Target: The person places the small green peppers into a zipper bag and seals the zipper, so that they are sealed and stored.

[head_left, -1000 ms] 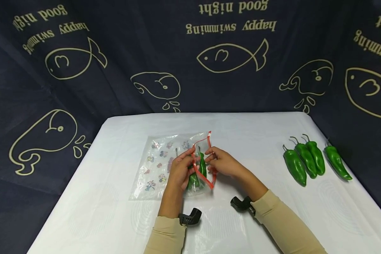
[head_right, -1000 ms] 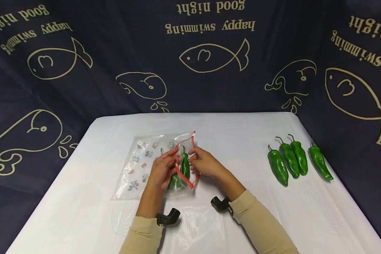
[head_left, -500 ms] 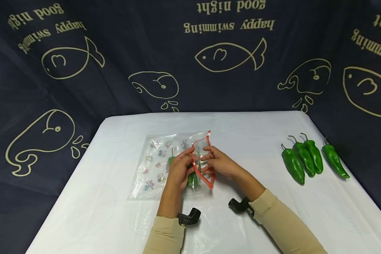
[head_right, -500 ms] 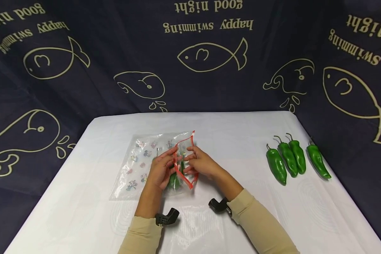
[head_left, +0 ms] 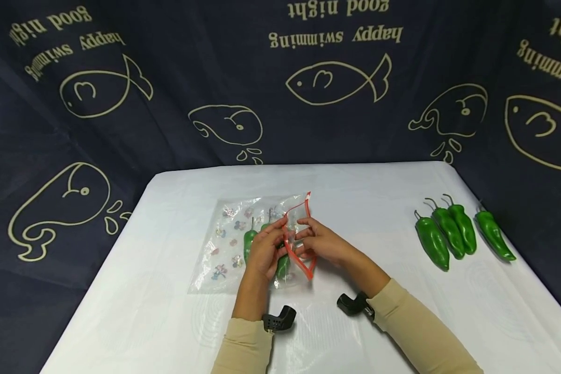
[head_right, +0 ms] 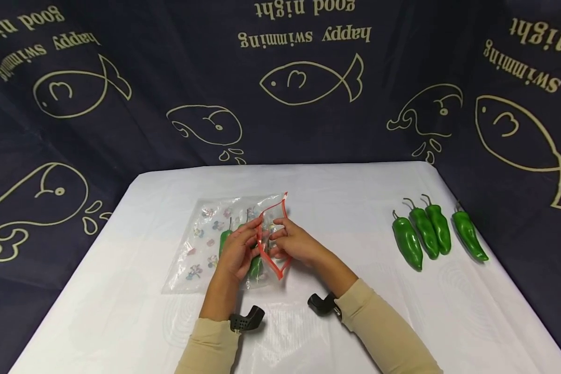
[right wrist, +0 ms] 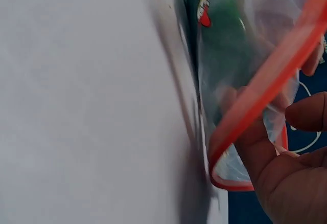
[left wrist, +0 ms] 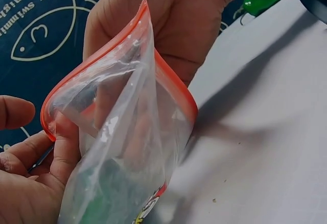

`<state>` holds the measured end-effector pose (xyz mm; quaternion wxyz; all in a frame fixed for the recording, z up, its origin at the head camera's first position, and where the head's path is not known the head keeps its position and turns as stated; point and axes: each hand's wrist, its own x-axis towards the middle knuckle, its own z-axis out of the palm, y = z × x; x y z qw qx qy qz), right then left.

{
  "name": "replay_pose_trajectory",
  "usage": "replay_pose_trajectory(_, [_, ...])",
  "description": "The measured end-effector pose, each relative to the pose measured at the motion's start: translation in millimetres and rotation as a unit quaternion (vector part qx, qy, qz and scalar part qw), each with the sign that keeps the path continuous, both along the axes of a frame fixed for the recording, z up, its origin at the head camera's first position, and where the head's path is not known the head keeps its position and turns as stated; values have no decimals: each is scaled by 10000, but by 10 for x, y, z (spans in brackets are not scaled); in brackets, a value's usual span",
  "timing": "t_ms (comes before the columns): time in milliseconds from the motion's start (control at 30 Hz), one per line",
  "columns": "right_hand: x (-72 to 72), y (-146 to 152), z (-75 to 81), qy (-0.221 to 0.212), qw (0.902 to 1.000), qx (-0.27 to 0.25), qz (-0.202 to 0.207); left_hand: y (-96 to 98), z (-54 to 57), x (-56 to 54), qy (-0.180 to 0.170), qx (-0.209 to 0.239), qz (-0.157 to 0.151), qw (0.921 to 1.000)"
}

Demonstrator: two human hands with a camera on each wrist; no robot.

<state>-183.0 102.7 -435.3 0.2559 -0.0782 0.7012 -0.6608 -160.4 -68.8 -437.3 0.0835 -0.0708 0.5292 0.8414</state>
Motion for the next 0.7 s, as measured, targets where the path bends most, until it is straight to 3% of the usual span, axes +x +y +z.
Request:
replay_pose_trajectory(333, [-33,251,105,672,9974,205,184,1,4,-9,-10,-20,90,10000])
replay_pose_trajectory(700, [-61,831,354,864,9959,271,50,-4,16,-1,-71,94,198,9997])
